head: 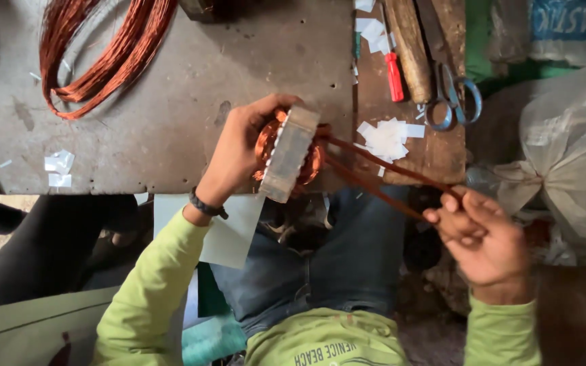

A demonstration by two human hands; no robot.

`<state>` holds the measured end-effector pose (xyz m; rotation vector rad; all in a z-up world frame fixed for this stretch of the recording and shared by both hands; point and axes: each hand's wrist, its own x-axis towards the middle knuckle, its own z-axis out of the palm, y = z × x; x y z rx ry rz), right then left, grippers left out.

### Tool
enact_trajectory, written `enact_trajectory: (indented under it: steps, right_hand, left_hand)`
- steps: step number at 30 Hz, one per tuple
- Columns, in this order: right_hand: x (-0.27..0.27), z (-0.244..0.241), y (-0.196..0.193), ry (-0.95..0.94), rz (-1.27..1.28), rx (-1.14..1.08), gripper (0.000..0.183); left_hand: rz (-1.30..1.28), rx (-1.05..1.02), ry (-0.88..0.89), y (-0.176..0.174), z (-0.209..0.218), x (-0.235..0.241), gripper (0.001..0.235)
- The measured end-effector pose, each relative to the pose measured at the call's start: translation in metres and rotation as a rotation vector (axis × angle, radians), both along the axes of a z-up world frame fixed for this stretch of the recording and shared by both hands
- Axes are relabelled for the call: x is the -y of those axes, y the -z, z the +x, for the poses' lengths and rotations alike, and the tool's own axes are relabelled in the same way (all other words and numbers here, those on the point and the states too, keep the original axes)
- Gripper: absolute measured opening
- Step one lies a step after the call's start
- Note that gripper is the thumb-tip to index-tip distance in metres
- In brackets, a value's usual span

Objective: Insulating motor stator slots with paper and winding copper coils.

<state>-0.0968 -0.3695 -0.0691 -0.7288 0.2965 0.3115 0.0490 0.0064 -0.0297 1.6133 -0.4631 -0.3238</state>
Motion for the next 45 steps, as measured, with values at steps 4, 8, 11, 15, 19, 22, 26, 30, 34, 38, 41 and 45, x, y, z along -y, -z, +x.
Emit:
enact_trajectory:
  steps: [4,8,11,15,19,22,26,30,34,38,41,45]
  right_hand:
    - [0.005,0.013,-0.008,-0.038,-0.078,0.018,0.027]
    - [0.011,0.013,0.017,-0.053,-0.144,-0.030,0.024]
    - [0.013,0.012,0.026,-0.070,-0.108,0.020,0.024]
    - [-0.008,0.003,0.022,-0.038,-0.203,0.173,0.029]
    - [-0.018,-0.005,0.022,0.080,-0.131,0.256,0.033]
    - [-0.012,-0.003,0.009,0.062,-0.381,0.437,0.037]
    - [-0.041,0.029,-0.088,-0.410,-1.201,1.387,0.021]
    - [-0.067,0.051,-0.130,-0.849,-1.509,1.612,0.014]
    - [-0.072,0.109,-0.148,-1.143,-1.250,1.399,0.016]
    - [-0.105,0.154,-0.177,-1.696,-1.449,0.767,0.024]
    - [-0.115,0.148,-0.180,-1.683,-1.660,0.720,0.029]
    - [-0.132,0.093,-0.166,-0.766,-2.163,1.010,0.027]
  left_hand:
    - [-0.006,0.006,0.053,0.004,0.012,-0.008,0.035]
    - [0.074,0.101,0.064,0.011,0.023,-0.015,0.036]
    - [0.062,0.111,0.081,0.008,0.022,-0.015,0.037]
    - [0.087,0.174,-0.019,-0.019,0.001,-0.018,0.052]
    - [0.162,0.513,-0.845,-0.035,-0.045,-0.015,0.040]
    - [0.174,0.668,-0.808,0.006,-0.124,-0.006,0.035]
    - [0.250,1.117,-0.189,0.007,-0.143,0.033,0.028]
    - [0.142,1.159,-0.066,0.023,-0.122,0.075,0.035]
    - [-0.044,0.954,-0.090,0.032,-0.095,0.085,0.035]
    - [-0.129,0.853,-0.220,0.048,-0.088,0.106,0.028]
    - [-0.279,0.666,-0.363,0.071,-0.092,0.127,0.023]
    - [-0.705,0.187,-0.517,0.080,-0.101,0.149,0.030]
